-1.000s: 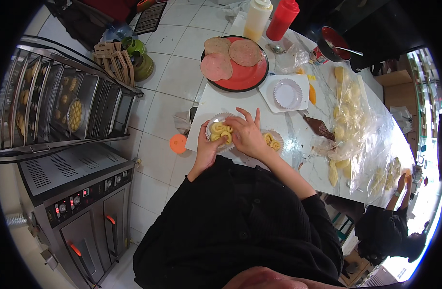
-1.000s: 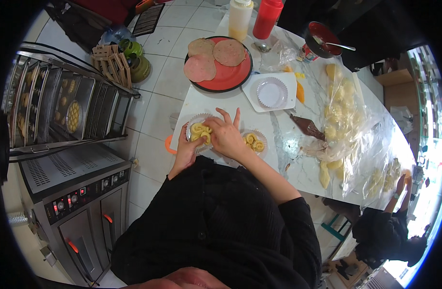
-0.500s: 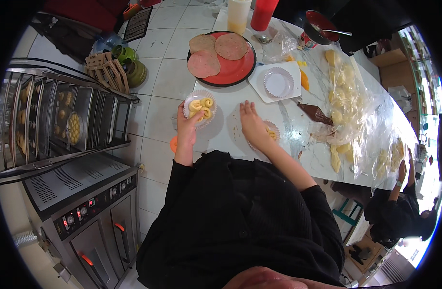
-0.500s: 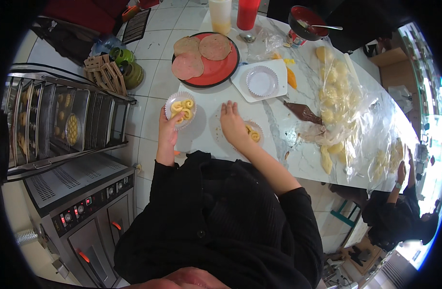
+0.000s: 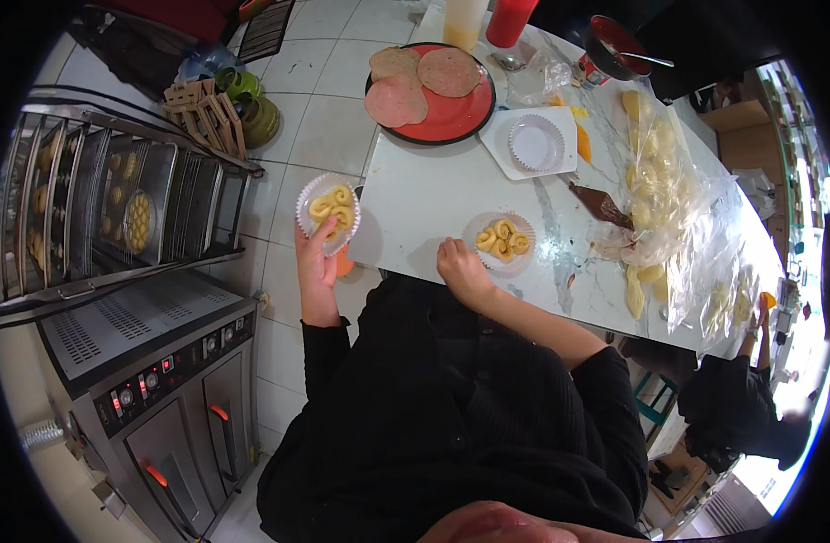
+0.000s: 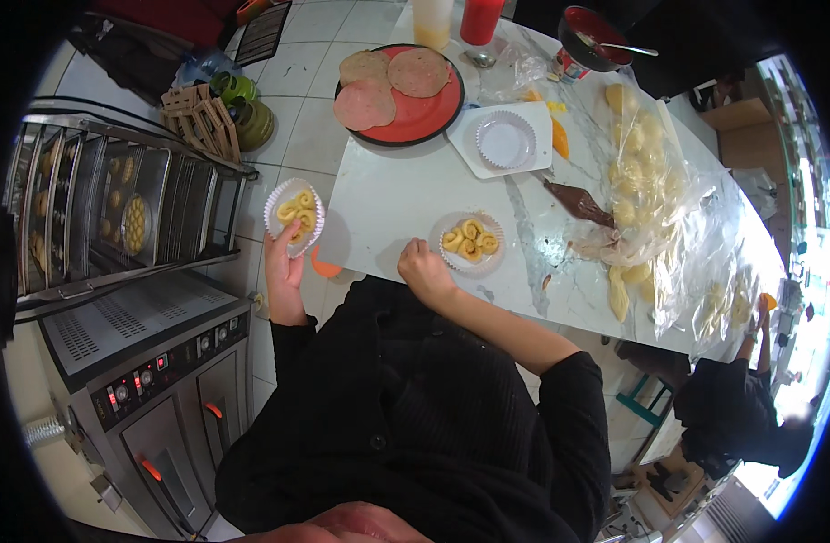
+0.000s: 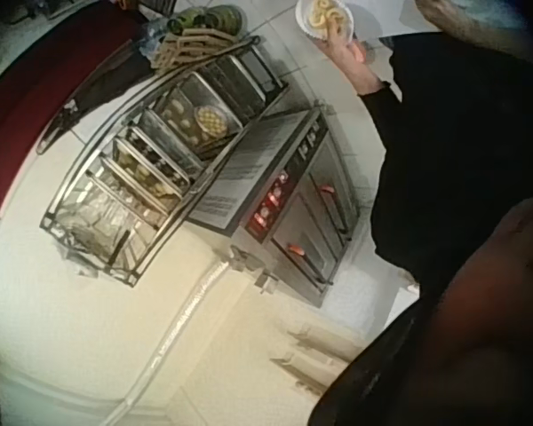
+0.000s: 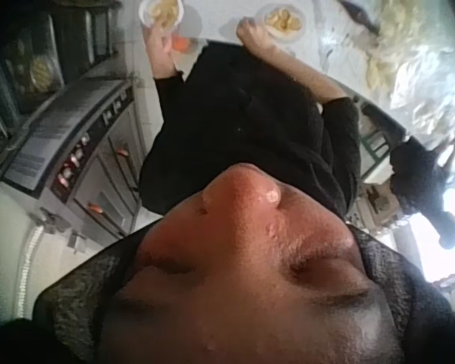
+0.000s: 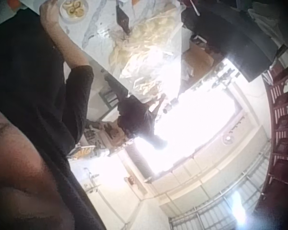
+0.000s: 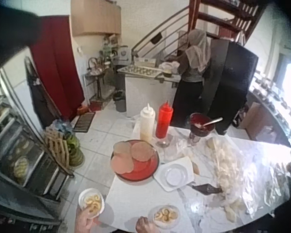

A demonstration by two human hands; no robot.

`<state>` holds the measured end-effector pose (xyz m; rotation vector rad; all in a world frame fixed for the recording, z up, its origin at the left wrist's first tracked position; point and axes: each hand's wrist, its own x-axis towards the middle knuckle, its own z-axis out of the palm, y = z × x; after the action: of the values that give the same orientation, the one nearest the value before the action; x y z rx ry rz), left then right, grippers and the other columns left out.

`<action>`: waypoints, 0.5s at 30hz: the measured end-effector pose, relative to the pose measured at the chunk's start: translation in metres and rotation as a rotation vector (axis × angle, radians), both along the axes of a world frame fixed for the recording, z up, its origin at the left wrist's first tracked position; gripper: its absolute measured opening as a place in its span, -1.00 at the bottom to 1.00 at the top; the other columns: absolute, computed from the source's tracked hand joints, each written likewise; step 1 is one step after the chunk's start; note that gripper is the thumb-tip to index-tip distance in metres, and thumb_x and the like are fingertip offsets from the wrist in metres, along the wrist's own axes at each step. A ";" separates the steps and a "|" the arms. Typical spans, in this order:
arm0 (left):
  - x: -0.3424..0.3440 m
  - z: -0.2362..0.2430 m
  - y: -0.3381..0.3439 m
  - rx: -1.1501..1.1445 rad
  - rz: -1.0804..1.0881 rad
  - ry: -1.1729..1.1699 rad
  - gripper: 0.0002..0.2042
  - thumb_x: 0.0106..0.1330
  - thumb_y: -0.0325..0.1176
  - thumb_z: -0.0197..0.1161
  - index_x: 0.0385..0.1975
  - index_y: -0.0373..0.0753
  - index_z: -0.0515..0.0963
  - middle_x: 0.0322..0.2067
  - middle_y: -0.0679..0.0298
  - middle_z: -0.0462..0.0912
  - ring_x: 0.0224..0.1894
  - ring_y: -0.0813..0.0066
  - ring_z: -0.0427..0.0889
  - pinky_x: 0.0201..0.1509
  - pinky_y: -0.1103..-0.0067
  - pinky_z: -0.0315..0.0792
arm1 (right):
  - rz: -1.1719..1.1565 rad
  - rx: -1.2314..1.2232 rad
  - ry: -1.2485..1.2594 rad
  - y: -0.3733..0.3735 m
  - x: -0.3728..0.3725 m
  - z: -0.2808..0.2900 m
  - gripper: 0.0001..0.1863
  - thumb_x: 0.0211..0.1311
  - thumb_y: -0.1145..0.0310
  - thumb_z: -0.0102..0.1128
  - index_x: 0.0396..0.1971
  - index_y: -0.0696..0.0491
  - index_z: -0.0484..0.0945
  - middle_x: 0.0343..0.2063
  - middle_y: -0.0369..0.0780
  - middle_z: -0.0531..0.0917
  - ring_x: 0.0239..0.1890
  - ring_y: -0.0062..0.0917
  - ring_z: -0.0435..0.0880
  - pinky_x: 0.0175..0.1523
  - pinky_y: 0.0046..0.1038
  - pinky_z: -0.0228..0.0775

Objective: The person rolls dough by hand, places the pieces into paper cups, and then transfers the cups onto a metal tray before picking up a rolling pin and flattening more dough.

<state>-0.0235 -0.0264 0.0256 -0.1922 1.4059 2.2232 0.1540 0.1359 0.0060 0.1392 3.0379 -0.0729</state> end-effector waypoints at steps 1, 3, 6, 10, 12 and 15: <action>0.003 -0.004 0.001 0.034 -0.042 -0.007 -0.57 0.10 -0.55 0.19 0.00 -0.27 0.30 -0.08 0.17 0.46 -0.05 0.35 0.49 -0.01 0.45 0.43 | 0.009 -0.001 0.000 0.002 -0.004 -0.002 -0.80 -0.17 0.52 0.08 -0.46 0.23 0.55 -0.38 -0.09 0.56 -0.25 -0.36 0.54 -0.17 -0.52 0.46; 0.010 -0.009 0.004 0.072 -0.082 -0.012 -0.60 0.14 -0.48 0.19 0.00 -0.27 0.30 -0.07 0.18 0.46 -0.04 0.36 0.49 0.00 0.44 0.42 | -0.049 -0.144 0.133 0.016 -0.014 -0.010 -0.88 -0.23 0.56 0.09 -0.57 0.18 0.53 -0.50 -0.14 0.51 -0.34 -0.36 0.52 -0.31 -0.45 0.47; 0.020 -0.016 0.012 0.223 -0.123 -0.253 -0.64 0.24 -0.28 0.11 0.01 -0.23 0.31 -0.05 0.24 0.45 -0.01 0.40 0.47 0.03 0.45 0.39 | -0.080 -0.204 0.156 0.053 -0.042 -0.011 -0.87 -0.21 0.57 0.13 -0.55 0.21 0.58 -0.52 -0.11 0.58 -0.40 -0.36 0.58 -0.36 -0.44 0.48; 0.030 -0.018 0.027 0.225 -0.229 -0.320 -0.63 0.29 -0.12 0.00 0.01 -0.18 0.31 -0.04 0.29 0.43 0.02 0.46 0.43 0.07 0.49 0.34 | -0.410 -0.983 0.259 0.065 -0.063 0.060 -0.83 -0.16 0.51 0.16 -0.47 0.18 0.62 -0.54 -0.08 0.64 -0.51 -0.39 0.64 -0.34 -0.46 0.48; 0.036 -0.022 0.031 0.158 -0.262 -0.187 -0.64 0.29 -0.12 -0.01 -0.01 -0.17 0.32 -0.06 0.32 0.41 0.03 0.52 0.40 0.07 0.52 0.32 | -0.405 -1.093 0.294 0.052 -0.064 0.078 -0.82 -0.14 0.49 0.17 -0.45 0.17 0.63 -0.54 -0.07 0.64 -0.54 -0.40 0.65 -0.32 -0.46 0.49; 0.043 -0.002 0.044 0.126 -0.287 -0.192 -0.67 0.30 -0.14 -0.01 -0.03 -0.17 0.32 -0.09 0.36 0.40 0.02 0.57 0.38 0.06 0.57 0.30 | -0.267 -0.939 0.326 0.035 -0.063 0.080 -0.84 -0.04 0.56 0.10 -0.41 0.21 0.61 -0.44 -0.10 0.65 -0.42 -0.39 0.66 -0.25 -0.43 0.49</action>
<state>0.0198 0.0179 0.0238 -0.1459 1.1118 1.9903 0.0910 0.1705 0.0860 0.4713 2.8756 -1.6137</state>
